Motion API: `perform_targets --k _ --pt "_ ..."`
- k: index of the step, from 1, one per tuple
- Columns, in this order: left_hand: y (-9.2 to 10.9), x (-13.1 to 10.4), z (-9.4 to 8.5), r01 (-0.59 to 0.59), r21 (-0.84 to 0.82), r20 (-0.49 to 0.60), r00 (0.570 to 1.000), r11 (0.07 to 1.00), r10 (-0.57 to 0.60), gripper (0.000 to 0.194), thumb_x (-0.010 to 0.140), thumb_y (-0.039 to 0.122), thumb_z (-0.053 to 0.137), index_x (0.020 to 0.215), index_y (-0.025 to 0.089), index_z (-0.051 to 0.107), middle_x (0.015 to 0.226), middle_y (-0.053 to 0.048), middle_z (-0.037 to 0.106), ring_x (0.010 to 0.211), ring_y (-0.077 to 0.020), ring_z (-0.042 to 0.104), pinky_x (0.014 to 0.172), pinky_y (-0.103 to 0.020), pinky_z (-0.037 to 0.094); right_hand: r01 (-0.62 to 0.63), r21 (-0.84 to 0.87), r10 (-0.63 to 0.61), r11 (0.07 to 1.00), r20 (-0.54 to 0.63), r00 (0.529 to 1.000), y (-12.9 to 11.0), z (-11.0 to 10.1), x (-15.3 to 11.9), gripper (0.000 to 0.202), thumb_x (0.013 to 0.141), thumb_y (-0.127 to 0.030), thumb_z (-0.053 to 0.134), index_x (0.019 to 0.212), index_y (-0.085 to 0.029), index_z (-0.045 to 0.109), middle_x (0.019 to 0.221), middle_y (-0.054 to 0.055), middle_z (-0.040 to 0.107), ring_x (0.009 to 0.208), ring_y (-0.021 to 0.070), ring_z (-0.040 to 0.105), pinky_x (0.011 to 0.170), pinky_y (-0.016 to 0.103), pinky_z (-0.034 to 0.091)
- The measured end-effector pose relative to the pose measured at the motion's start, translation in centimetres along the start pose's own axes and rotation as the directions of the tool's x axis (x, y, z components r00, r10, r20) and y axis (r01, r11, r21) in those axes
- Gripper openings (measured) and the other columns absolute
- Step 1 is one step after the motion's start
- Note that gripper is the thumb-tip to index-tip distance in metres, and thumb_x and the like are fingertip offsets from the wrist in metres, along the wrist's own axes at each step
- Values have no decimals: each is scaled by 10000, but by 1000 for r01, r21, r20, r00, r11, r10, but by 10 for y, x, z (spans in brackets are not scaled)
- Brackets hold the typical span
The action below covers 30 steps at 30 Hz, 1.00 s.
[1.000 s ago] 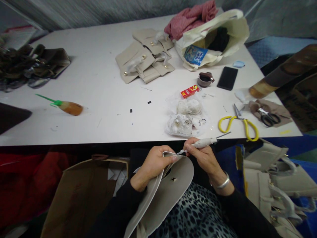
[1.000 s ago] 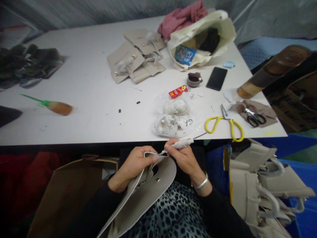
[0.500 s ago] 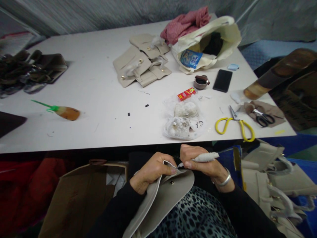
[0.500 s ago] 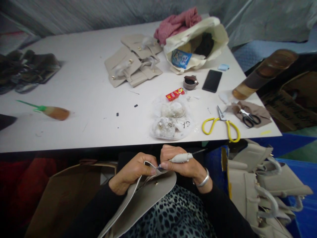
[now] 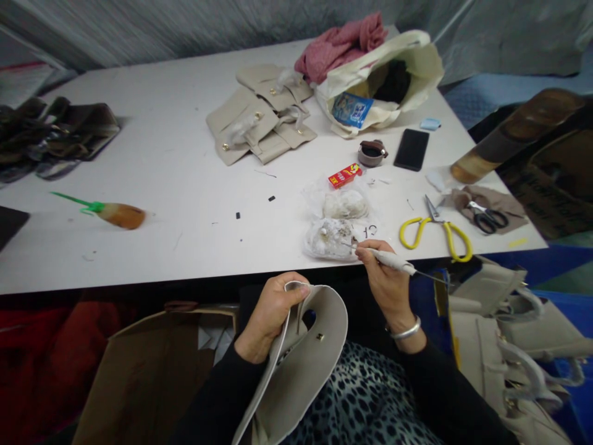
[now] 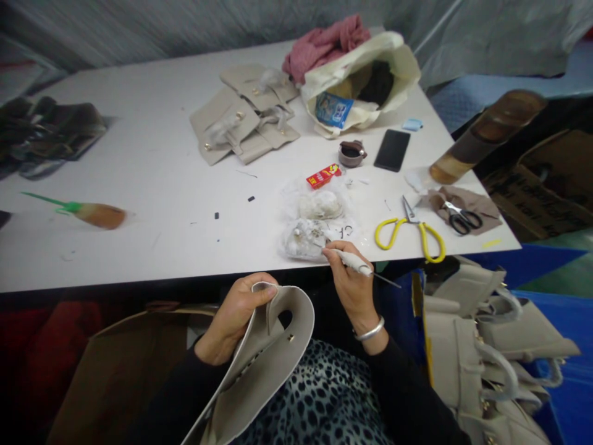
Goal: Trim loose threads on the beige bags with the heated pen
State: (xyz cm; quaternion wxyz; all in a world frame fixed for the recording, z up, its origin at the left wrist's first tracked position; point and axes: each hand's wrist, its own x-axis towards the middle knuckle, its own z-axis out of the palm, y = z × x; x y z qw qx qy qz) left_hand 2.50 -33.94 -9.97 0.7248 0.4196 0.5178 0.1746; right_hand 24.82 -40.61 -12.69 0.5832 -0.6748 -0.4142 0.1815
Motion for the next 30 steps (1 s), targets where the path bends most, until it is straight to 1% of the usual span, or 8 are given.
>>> perform_targets --k 4,10,19,22,24,26,28,30 --pt "-1 -2 -6 -20 -43 -50 999 999 17 334 677 386 900 800 157 690 645 13 628 550 -121 535 554 -243 409 9 -17 -9 1000 5 1000 0 3 -1 162 1024 -364 681 977 -215 724 858 7 693 808 186 639 790 336 501" --pt "-1 3 -15 25 -111 -20 999 994 -27 361 650 373 929 801 153 686 638 10 630 542 -125 554 551 -244 422 11 6 -11 1000 38 999 4 4 2 180 1031 -381 675 980 -214 720 872 14 703 831 191 655 779 329 503" --pt "-2 3 -14 59 -149 20 998 987 -56 384 604 365 959 780 147 697 640 1 647 540 -119 556 557 -237 432 97 -55 -92 994 89 992 5 3 4 130 1023 -336 693 996 -217 740 917 16 729 861 193 672 837 342 513" --pt "-2 5 -15 59 -128 28 998 990 -56 366 619 357 954 801 146 716 664 -7 662 563 -127 571 570 -241 441 106 -54 -105 993 26 994 2 0 2 130 1023 -337 690 989 -221 739 922 22 731 868 195 673 826 342 521" --pt "-3 7 -16 53 -118 52 998 992 -47 356 625 358 950 799 143 726 666 -12 663 573 -129 572 572 -241 439 63 25 -64 998 26 998 -1 -1 -2 155 1022 -362 689 966 -226 736 888 22 724 837 193 671 794 336 533" --pt "-4 9 -17 46 -112 92 995 993 -35 349 627 362 950 777 137 730 655 -13 652 572 -124 558 563 -235 422 -68 196 31 978 184 982 -5 1 -7 200 1011 -404 702 926 -225 736 817 16 716 762 183 670 725 318 545" --pt "-6 9 -17 44 -112 133 991 993 -29 347 638 371 949 770 135 731 656 -14 648 573 -118 547 559 -229 406 -235 332 94 913 391 916 -9 6 -12 244 985 -440 735 887 -217 742 764 14 711 703 170 667 666 294 549" --pt "-7 9 -19 49 -112 173 984 992 -29 350 655 384 947 779 137 732 665 -15 648 578 -115 543 561 -227 399 -332 384 111 862 495 862 -11 11 -16 277 956 -463 771 860 -204 749 746 18 708 686 161 662 646 279 547"
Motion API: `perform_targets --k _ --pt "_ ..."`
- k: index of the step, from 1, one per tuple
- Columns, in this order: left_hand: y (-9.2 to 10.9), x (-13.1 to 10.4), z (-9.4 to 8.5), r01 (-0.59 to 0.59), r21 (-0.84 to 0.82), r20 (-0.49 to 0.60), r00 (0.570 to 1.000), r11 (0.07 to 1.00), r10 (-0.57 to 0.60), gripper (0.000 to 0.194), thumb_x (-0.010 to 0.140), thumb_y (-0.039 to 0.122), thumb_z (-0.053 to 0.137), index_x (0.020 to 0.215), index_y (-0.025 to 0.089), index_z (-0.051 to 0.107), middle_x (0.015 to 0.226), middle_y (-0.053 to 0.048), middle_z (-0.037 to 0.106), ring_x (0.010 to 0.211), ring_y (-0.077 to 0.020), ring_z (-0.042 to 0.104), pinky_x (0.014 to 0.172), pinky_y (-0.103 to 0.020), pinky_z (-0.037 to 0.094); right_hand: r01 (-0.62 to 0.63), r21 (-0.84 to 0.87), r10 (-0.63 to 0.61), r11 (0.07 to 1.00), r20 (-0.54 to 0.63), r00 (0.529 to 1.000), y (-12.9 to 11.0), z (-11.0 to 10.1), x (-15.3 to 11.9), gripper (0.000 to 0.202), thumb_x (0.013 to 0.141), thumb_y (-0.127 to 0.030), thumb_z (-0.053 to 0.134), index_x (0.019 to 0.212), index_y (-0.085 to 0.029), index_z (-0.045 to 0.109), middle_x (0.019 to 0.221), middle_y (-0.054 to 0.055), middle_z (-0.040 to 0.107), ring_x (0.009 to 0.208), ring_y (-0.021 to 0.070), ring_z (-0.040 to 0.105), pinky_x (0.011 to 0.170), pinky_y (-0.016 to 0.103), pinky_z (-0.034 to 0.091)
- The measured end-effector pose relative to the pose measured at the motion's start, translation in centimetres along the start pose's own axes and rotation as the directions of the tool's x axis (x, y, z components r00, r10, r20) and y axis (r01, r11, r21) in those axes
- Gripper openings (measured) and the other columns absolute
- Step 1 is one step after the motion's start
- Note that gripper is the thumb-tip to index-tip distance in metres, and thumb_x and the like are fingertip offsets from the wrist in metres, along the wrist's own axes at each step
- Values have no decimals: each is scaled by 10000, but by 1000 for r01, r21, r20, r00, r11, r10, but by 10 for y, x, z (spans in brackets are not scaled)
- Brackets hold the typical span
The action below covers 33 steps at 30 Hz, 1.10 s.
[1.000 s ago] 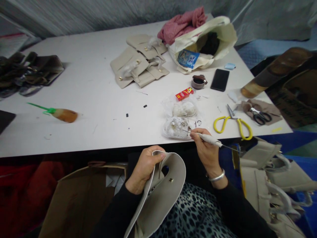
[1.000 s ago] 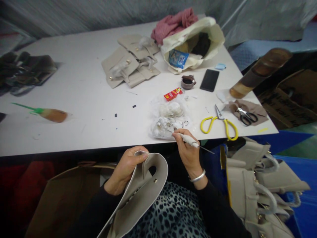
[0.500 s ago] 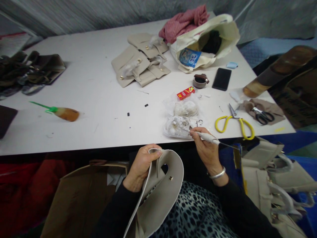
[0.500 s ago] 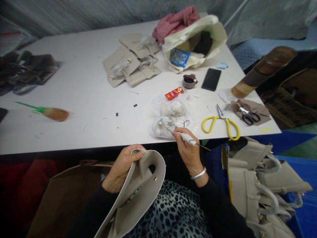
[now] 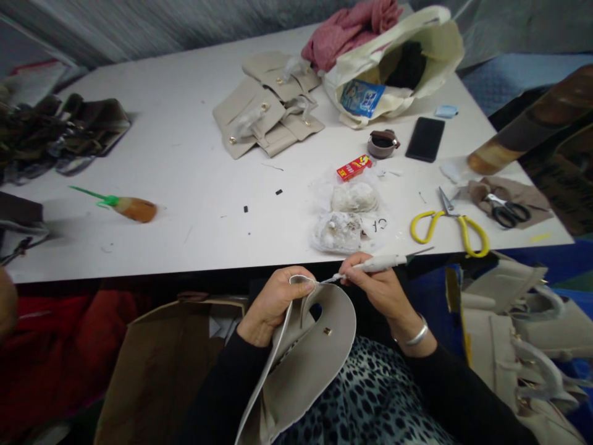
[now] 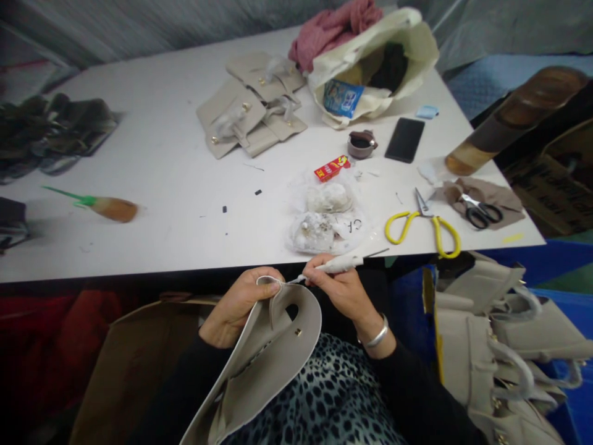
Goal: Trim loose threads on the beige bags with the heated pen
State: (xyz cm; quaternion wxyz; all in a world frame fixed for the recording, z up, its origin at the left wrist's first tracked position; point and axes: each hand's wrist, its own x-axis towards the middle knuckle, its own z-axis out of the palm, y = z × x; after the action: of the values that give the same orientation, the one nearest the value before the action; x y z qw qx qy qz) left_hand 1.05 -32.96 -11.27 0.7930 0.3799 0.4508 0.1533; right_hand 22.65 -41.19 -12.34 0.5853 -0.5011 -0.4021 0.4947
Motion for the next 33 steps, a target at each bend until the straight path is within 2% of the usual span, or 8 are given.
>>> perform_targets --k 5,13,21,28,33 --pt "0 -1 -3 3 9 59 998 1000 -3 359 669 398 946 782 133 732 672 -19 644 588 -111 538 571 -225 393 -28 44 26 999 37 999 3 7 -1 290 948 -463 785 841 -195 752 744 20 694 700 146 634 670 266 527" --pt "-3 2 -5 5 -12 86 996 1000 -4 364 668 396 949 791 128 735 688 -28 658 600 -116 548 593 -231 404 -51 9 50 999 59 997 5 7 -3 256 959 -444 776 866 -206 756 770 13 688 720 144 619 679 267 495" --pt "-9 2 -3 -34 -22 22 999 999 35 374 652 390 953 786 137 712 659 -3 618 583 -106 503 572 -227 359 -20 -35 20 999 15 1000 6 15 -3 251 973 -437 756 870 -209 762 781 16 712 736 159 650 693 284 518" --pt "-11 -3 -1 -86 -9 -48 995 996 85 405 689 443 930 813 141 689 677 -4 616 595 -115 511 584 -233 376 -47 -23 45 999 -78 996 11 27 -3 259 952 -461 771 887 -210 758 745 10 719 681 155 659 655 271 538" --pt "-13 -6 4 -107 -24 -104 989 994 104 414 692 440 925 837 139 681 694 -3 627 609 -120 524 607 -240 405 -39 -69 33 997 -92 995 15 31 -5 282 954 -486 762 896 -210 763 773 16 730 720 171 677 709 292 560"
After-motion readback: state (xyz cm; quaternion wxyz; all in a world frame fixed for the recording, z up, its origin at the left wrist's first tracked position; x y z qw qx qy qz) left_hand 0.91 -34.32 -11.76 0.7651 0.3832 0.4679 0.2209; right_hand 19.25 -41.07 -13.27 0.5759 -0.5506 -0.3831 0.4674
